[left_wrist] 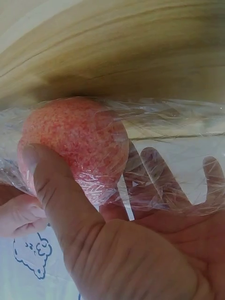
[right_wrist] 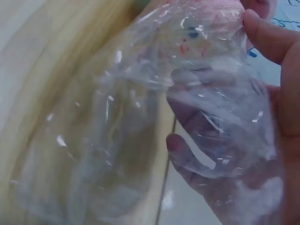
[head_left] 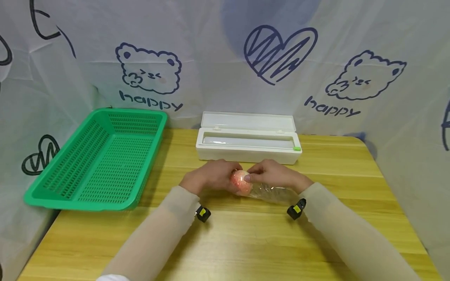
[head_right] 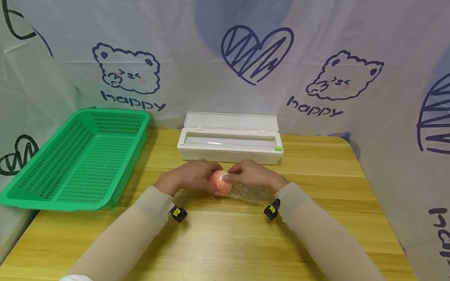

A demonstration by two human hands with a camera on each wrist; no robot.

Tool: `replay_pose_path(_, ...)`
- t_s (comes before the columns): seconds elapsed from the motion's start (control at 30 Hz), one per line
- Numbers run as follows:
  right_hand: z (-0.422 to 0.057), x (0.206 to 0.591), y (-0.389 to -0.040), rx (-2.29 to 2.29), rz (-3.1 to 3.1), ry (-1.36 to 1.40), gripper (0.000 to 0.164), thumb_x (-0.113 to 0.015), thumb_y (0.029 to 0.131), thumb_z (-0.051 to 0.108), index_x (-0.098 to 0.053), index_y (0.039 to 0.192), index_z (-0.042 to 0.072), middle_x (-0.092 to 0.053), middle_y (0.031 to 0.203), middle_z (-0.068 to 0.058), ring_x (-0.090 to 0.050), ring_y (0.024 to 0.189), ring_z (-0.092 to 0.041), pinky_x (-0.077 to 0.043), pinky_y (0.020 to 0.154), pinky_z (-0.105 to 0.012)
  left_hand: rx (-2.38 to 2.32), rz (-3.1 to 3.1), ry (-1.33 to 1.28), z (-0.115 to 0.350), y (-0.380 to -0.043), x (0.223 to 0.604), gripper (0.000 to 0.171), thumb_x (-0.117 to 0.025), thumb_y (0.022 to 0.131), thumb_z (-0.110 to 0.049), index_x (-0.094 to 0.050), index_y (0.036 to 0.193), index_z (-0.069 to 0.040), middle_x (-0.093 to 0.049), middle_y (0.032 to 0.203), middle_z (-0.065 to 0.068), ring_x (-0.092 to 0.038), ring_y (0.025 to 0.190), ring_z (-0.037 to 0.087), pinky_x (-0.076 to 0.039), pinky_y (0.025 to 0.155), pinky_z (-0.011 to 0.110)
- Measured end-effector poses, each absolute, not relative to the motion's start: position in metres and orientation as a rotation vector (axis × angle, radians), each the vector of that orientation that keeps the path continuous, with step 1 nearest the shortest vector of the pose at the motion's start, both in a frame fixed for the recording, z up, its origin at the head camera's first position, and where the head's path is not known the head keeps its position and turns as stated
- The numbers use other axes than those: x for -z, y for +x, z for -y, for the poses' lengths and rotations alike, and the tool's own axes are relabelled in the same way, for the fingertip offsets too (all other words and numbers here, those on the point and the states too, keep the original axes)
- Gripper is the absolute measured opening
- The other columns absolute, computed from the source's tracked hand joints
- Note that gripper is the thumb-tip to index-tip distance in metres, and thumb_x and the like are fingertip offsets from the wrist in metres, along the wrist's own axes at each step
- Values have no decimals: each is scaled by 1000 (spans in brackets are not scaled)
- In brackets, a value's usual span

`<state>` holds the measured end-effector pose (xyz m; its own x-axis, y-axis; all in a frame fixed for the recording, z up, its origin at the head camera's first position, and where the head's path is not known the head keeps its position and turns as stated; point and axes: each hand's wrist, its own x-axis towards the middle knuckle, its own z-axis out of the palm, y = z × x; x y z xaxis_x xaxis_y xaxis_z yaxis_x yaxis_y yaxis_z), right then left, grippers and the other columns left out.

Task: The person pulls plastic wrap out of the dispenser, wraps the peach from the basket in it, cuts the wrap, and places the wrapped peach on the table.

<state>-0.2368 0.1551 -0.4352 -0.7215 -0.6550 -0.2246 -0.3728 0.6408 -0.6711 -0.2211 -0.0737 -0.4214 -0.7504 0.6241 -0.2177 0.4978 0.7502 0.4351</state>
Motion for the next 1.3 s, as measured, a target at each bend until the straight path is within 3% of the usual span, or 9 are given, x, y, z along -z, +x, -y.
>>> replay_pose_path(0.13, -156, 433, -232, 814, -2481, -795, 57, -61, 86, 59, -64, 124, 16, -66, 118, 2, -59, 105, -13, -50, 92, -40, -473, -2610, 850, 73, -221, 419, 65, -75, 73, -59, -58, 127, -26, -64, 112, -11, -56, 99, 11, -42, 96, 45)
replay_pose_path(0.27, -152, 435, -226, 772, -2546, -848, 69, -73, 76, 59, -59, 129, 17, -65, 116, 5, -58, 102, -11, -49, 92, -37, -464, -2616, 840, 72, -222, 421, 66, -72, 72, -65, -59, 125, -28, -65, 111, -13, -57, 97, 10, -43, 94, 45)
replay_pose_path(0.4, -150, 441, -222, 682, -2581, -910, 69, -77, 72, 58, -58, 127, 21, -63, 110, 13, -57, 96, -4, -48, 89, -29, -495, -2599, 813, 73, -224, 423, 68, -71, 70, -68, -61, 124, -28, -65, 110, -12, -58, 95, 11, -47, 89, 39)
replay_pose_path(0.73, -152, 440, -221, 715, -2552, -927, 67, -79, 71, 55, -58, 126, 23, -63, 109, 15, -57, 96, -4, -48, 90, -30, -572, -2602, 839, 74, -220, 430, 63, -72, 70, -66, -62, 117, -26, -64, 103, -12, -58, 89, 9, -49, 81, 31)
replay_pose_path(0.9, -149, 442, -216, 694, -2593, -939, 67, -77, 72, 58, -56, 125, 23, -62, 107, 14, -57, 92, -5, -49, 85, -29, -571, -2612, 846, 78, -217, 428, 71, -71, 70, -68, -59, 125, -25, -65, 110, -10, -58, 95, 10, -49, 86, 32)
replay_pose_path(1.03, -146, 443, -211, 650, -2641, -896, 67, -77, 72, 57, -54, 122, 19, -62, 102, 11, -58, 86, -5, -51, 79, -28, -720, -2667, 687, 93, -217, 422, 75, -65, 77, -69, -54, 134, -22, -64, 120, -1, -57, 105, 16, -48, 92, 40)
replay_pose_path(1.2, -149, 446, -205, 686, -2630, -762, 69, -81, 69, 51, -48, 121, 19, -62, 102, 6, -59, 84, -7, -52, 77, -30, -1000, -2803, 418, 116, -217, 418, 64, -51, 90, -63, -53, 134, -16, -60, 129, 8, -54, 117, 25, -45, 99, 47)
replay_pose_path(1.3, -151, 449, -201, 718, -2630, -720, 71, -81, 69, 51, -46, 121, 20, -62, 104, 5, -59, 85, -8, -52, 78, -30, -1161, -2774, 272, 124, -212, 418, 67, -48, 92, -64, -50, 136, -14, -55, 135, 10, -50, 122, 28, -44, 101, 49)
